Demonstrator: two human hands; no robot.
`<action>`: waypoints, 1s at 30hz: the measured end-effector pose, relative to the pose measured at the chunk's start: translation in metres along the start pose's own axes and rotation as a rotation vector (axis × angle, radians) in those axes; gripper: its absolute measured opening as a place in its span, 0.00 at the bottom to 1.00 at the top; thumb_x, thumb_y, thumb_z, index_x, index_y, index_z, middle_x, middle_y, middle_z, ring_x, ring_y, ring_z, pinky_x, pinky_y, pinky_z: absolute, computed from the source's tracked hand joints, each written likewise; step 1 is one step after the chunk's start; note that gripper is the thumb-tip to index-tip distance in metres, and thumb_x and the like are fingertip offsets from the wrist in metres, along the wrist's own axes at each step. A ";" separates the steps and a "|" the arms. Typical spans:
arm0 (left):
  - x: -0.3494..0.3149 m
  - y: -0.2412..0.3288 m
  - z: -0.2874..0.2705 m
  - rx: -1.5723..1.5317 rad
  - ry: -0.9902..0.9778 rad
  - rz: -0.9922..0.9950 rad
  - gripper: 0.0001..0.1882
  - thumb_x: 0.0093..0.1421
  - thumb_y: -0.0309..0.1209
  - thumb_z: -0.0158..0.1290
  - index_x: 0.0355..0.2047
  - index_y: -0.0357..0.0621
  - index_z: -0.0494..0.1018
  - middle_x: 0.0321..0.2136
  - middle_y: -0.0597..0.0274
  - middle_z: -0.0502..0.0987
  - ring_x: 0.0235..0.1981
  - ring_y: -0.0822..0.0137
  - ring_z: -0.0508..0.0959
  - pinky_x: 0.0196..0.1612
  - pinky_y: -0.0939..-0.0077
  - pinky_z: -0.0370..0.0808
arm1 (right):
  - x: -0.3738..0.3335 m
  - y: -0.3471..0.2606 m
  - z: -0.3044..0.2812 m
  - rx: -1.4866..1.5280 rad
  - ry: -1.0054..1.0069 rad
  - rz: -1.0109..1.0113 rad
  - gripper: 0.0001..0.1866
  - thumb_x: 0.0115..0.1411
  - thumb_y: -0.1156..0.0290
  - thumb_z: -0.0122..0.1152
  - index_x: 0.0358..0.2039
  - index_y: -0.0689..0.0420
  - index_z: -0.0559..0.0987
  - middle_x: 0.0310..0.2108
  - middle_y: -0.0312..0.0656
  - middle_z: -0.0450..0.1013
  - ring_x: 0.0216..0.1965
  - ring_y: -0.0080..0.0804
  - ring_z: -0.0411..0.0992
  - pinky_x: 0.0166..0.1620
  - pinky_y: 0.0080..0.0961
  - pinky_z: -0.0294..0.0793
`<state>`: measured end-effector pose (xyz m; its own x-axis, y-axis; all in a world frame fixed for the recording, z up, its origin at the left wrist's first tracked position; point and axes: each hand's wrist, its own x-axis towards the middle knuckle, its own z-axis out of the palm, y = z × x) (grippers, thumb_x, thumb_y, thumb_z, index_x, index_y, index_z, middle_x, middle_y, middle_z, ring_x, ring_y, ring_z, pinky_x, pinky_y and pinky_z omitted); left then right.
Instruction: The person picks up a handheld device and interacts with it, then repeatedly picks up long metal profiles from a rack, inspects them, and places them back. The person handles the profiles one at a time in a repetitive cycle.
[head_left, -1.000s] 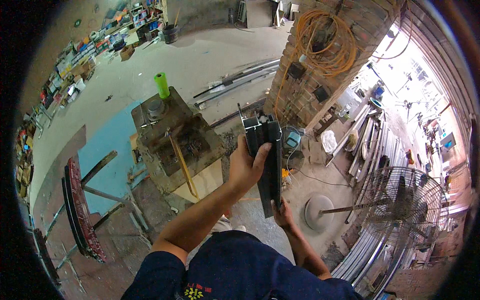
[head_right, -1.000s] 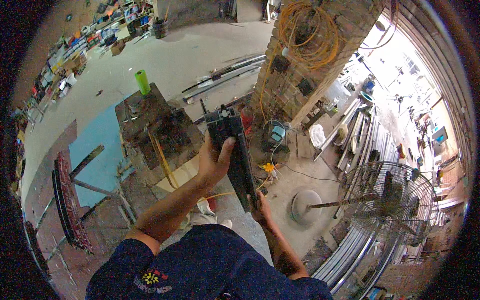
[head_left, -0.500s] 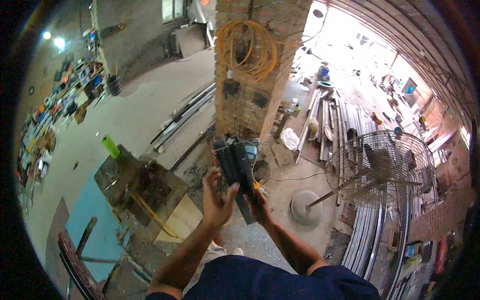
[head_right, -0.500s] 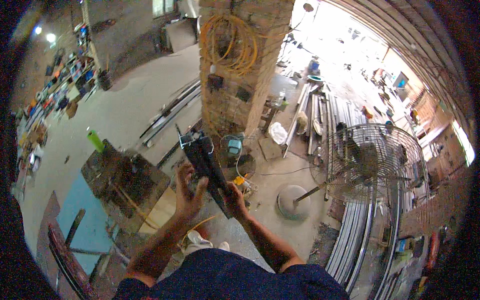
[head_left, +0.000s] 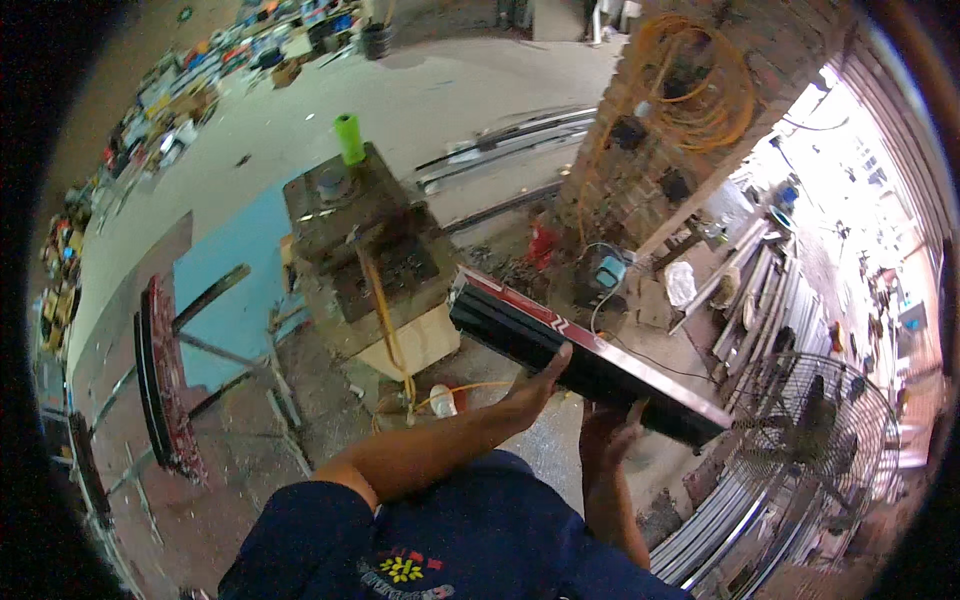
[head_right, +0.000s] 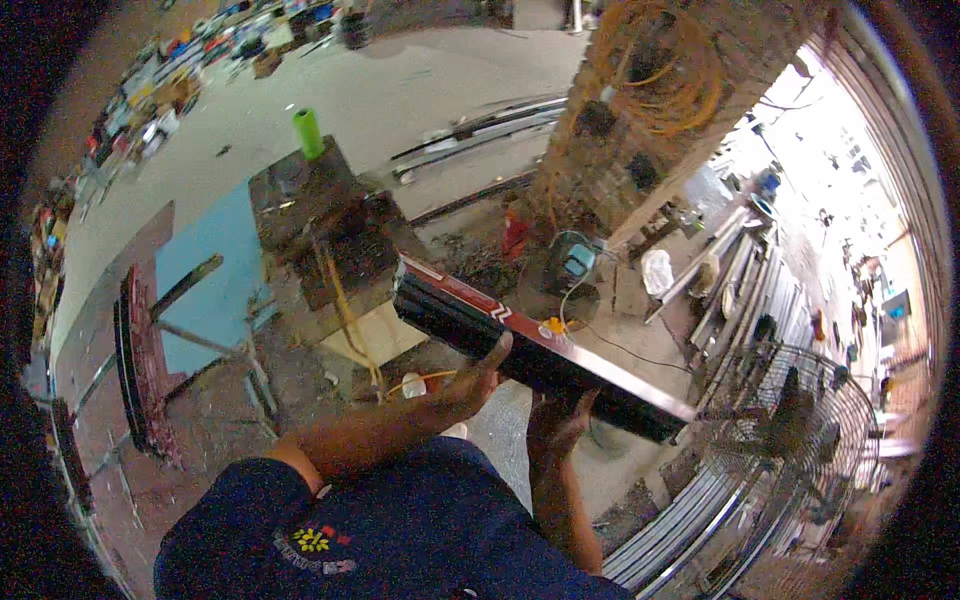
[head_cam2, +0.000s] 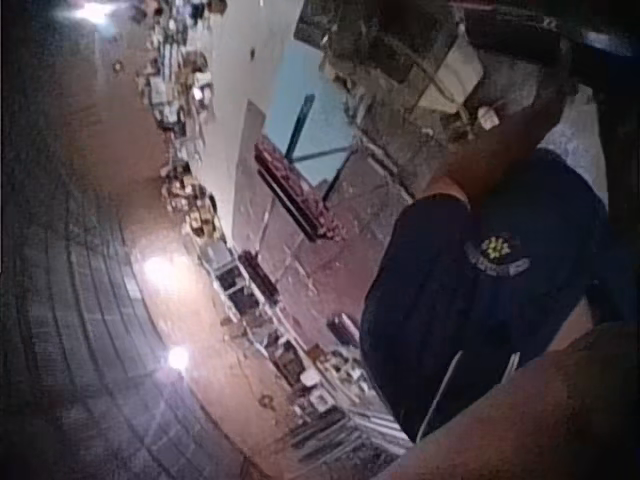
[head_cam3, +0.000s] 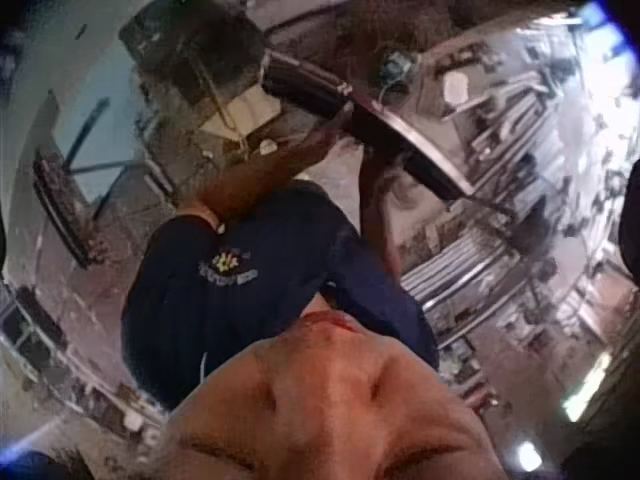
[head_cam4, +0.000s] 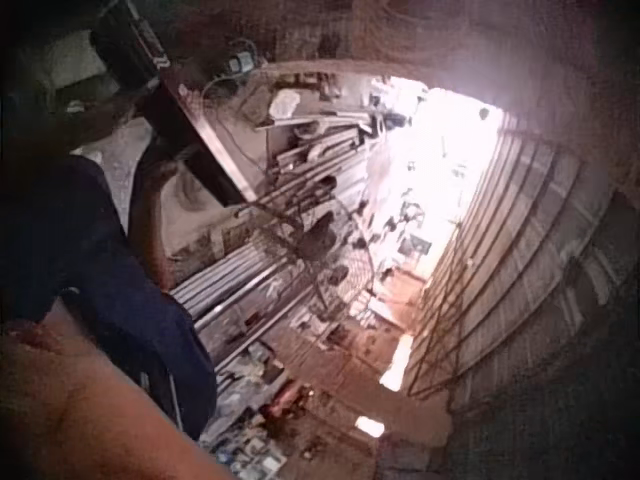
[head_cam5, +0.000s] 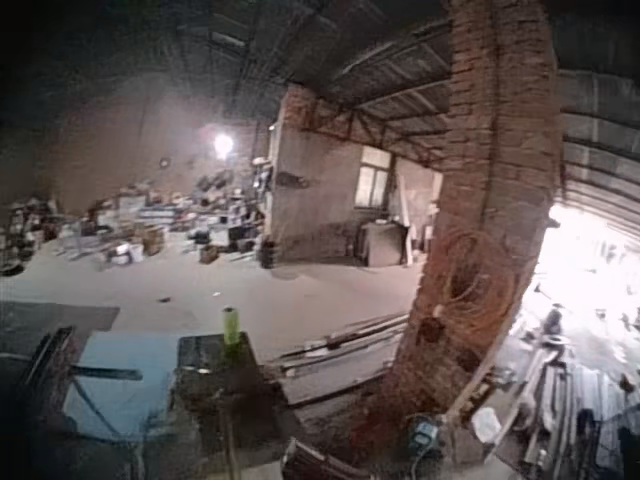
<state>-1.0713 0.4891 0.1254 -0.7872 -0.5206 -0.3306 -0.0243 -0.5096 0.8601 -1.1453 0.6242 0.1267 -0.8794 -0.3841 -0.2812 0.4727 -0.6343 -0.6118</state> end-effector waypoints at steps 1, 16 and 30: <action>-0.006 0.004 -0.001 -0.066 0.080 0.076 0.36 0.59 0.57 0.55 0.50 0.34 0.70 0.44 0.62 0.72 0.46 0.66 0.70 0.51 0.73 0.66 | -0.017 0.006 0.010 0.001 0.025 0.111 0.29 0.65 0.43 0.47 0.57 0.50 0.69 0.53 0.43 0.71 0.54 0.39 0.68 0.60 0.41 0.63; 0.051 -0.027 -0.141 -0.001 0.492 -0.520 0.58 0.49 0.69 0.53 0.67 0.37 0.51 0.67 0.46 0.53 0.66 0.43 0.54 0.62 0.38 0.53 | 0.004 0.042 -0.132 -1.852 -0.610 0.262 0.26 0.65 0.47 0.49 0.43 0.61 0.74 0.38 0.57 0.74 0.40 0.55 0.73 0.44 0.42 0.70; 0.035 -0.010 -0.188 0.043 0.703 -0.415 0.42 0.52 0.58 0.60 0.55 0.36 0.67 0.44 0.54 0.75 0.43 0.58 0.76 0.41 0.59 0.75 | -0.027 0.075 -0.100 -1.788 -0.582 0.488 0.25 0.69 0.51 0.40 0.33 0.63 0.73 0.28 0.61 0.70 0.34 0.61 0.71 0.38 0.45 0.69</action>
<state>-0.9827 0.3469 0.0318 -0.1387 -0.6110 -0.7794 -0.2635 -0.7359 0.6238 -1.0916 0.6545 0.0145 -0.4097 -0.6668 -0.6225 -0.2930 0.7424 -0.6024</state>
